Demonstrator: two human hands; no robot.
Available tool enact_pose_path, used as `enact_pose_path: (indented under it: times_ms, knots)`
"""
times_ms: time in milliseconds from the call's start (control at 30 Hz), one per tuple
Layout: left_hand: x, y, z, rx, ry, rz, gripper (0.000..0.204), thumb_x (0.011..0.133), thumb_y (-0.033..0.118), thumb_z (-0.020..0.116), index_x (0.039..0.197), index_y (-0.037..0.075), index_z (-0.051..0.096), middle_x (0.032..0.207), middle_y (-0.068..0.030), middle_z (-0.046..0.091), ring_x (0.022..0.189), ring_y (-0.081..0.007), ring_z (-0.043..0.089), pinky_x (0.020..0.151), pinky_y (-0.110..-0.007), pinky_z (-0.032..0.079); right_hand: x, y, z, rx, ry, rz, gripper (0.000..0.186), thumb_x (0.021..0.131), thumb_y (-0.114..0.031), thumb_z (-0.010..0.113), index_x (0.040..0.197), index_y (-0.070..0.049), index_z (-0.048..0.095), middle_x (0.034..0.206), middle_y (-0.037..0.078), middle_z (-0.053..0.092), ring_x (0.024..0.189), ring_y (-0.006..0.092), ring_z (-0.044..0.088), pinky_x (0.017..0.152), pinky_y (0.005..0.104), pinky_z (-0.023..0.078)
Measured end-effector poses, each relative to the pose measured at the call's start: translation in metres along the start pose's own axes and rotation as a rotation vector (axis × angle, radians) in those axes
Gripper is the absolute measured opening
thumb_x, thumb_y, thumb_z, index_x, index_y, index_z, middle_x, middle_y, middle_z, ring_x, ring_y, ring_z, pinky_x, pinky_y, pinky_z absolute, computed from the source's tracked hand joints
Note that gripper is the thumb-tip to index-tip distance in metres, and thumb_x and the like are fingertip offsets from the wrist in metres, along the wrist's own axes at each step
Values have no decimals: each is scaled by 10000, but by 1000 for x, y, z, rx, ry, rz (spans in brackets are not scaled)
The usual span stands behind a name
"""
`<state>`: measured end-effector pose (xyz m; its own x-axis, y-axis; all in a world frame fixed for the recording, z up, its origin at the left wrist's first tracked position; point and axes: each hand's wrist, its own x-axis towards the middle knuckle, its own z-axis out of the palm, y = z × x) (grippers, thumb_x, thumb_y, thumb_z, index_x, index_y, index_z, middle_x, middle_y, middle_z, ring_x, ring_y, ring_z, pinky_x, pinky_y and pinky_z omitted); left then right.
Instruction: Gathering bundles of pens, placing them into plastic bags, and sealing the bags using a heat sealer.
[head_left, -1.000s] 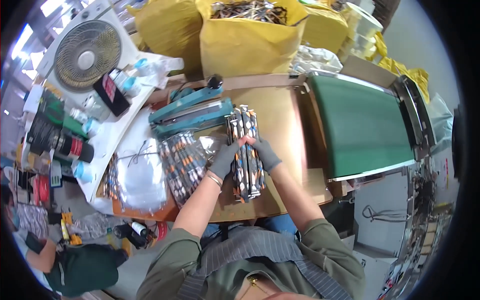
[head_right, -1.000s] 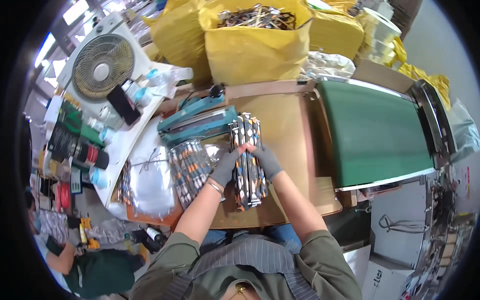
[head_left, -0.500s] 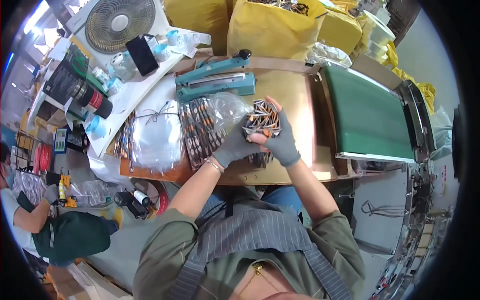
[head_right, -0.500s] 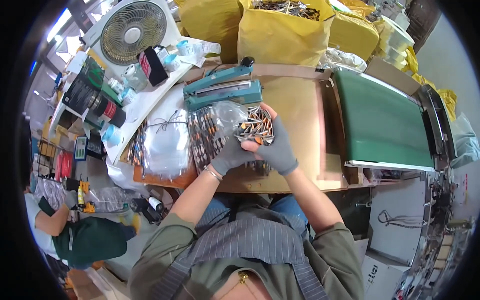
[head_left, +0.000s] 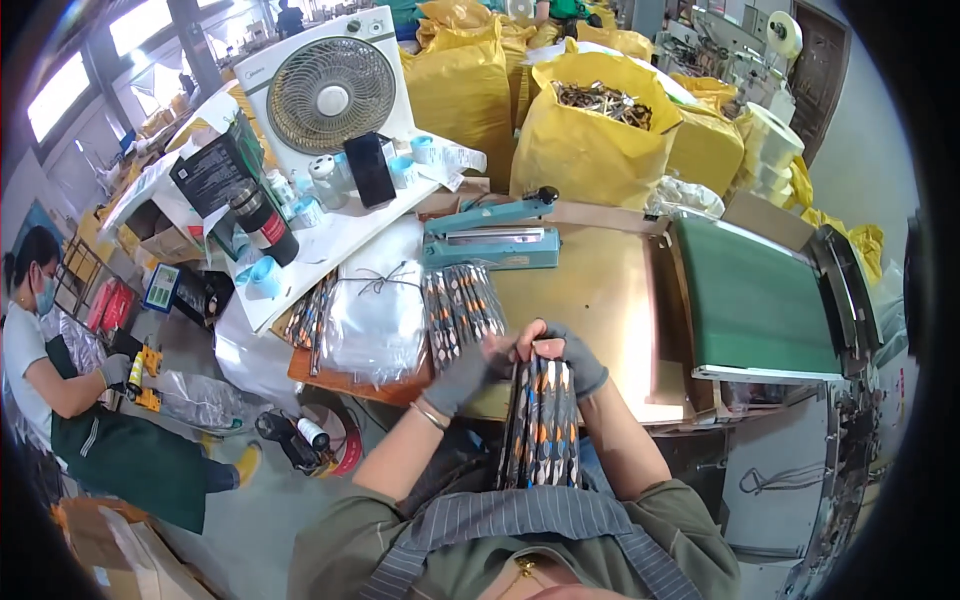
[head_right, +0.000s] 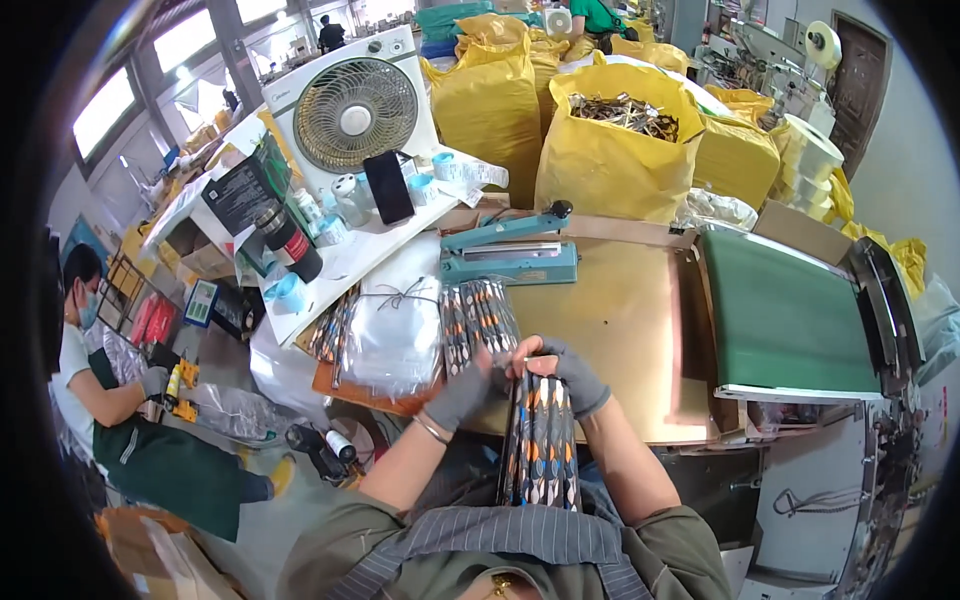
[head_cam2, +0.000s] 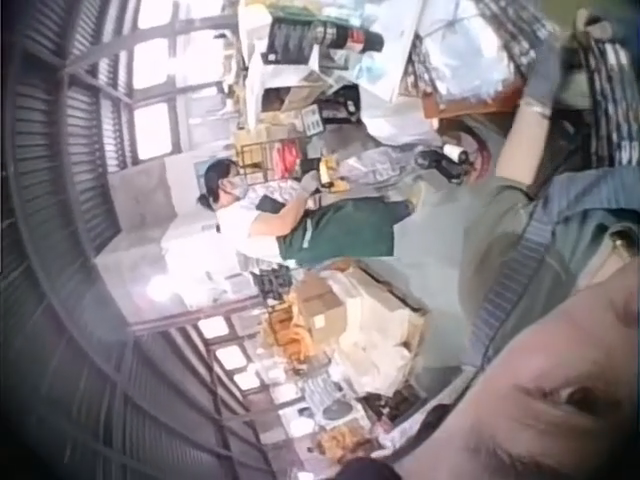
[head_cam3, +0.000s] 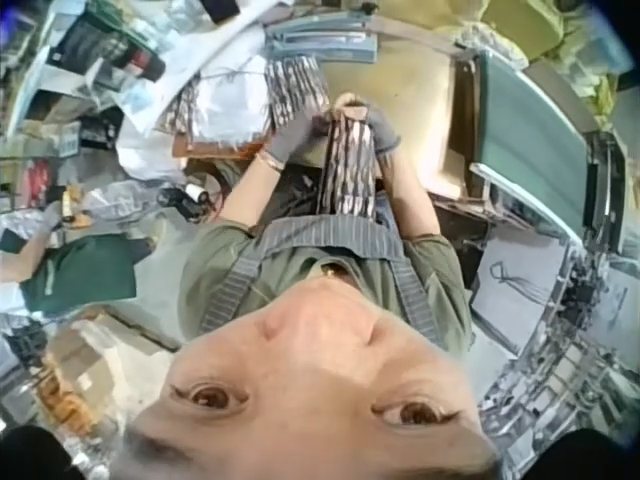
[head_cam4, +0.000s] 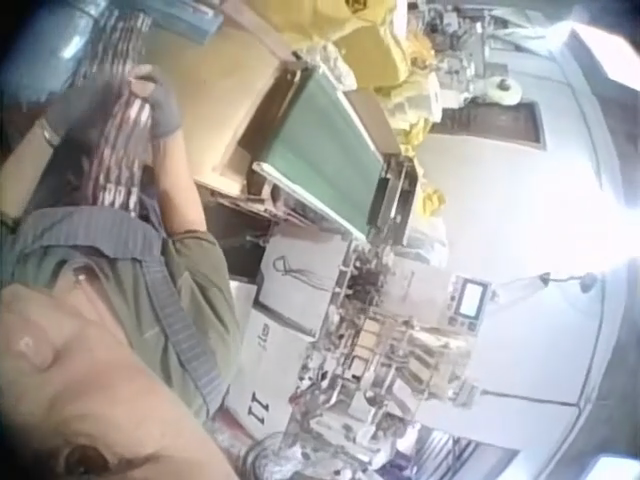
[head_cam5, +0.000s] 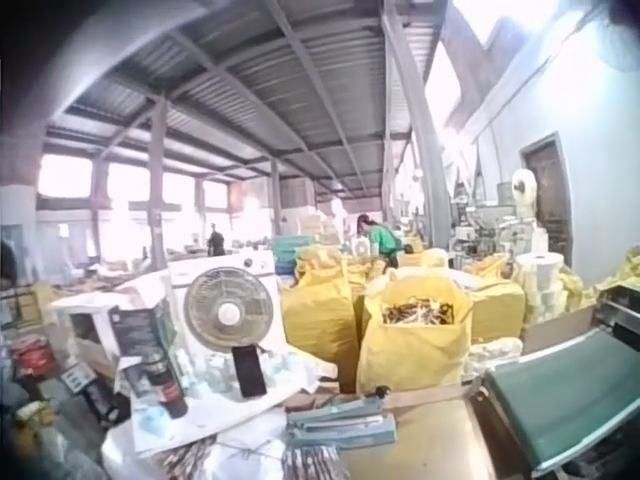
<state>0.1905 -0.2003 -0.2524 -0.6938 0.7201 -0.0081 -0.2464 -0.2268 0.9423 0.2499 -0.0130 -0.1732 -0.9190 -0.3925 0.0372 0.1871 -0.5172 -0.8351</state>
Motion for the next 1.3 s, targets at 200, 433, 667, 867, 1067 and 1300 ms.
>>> enact_pose_path:
  times_ms: [200, 433, 667, 867, 1067, 1300]
  knots:
    - [6, 87, 85, 1016, 88, 768, 189, 855, 196, 616, 959, 39, 620, 751, -60, 617, 625, -170, 613, 572, -306, 491, 20, 57, -54, -112, 26, -175, 437, 909, -202, 521, 1302, -36, 426, 1185, 72, 523, 1040, 173, 549, 911, 311, 477]
    - [-32, 42, 79, 695, 471, 549, 115, 835, 137, 622, 810, 25, 607, 663, -103, 568, 575, -219, 558, 533, -313, 413, -34, 29, -1, 331, 312, -125, 562, 947, -494, 408, 1254, -26, 453, 1053, 118, 603, 921, 220, 622, 841, 350, 522]
    - [-101, -24, 91, 963, 131, 474, 429, 793, 342, 696, 571, 42, 485, 553, -136, 455, 499, -315, 484, 483, -392, 390, -146, 95, 24, 99, 694, 390, 387, 955, -269, 379, 1210, -15, 522, 1032, 131, 638, 859, 237, 638, 730, 329, 539]
    - [-8, 7, 115, 943, 162, 354, 253, 801, 247, 643, 730, 25, 544, 611, -144, 526, 544, -277, 538, 526, -361, 426, -86, 93, -69, -1055, 1046, -342, 212, 800, -180, 682, 891, -5, 605, 712, 113, 618, 672, 146, 589, 600, 299, 452]
    - [87, 68, 30, 929, 271, 328, 162, 760, 200, 628, 794, 44, 598, 759, -186, 631, 726, -320, 630, 633, -399, 479, -48, -46, -16, -1610, 947, -656, 71, 841, -66, 596, 833, -29, 536, 633, 118, 572, 569, 203, 571, 548, 293, 444]
    - [129, 124, 53, 1073, 274, 277, 278, 873, 210, 514, 772, -12, 648, 647, -90, 658, 536, -161, 627, 524, -321, 490, -22, -138, -31, -1372, 955, -509, 137, 788, -161, 539, 860, -81, 623, 776, 167, 648, 740, 340, 623, 677, 401, 481]
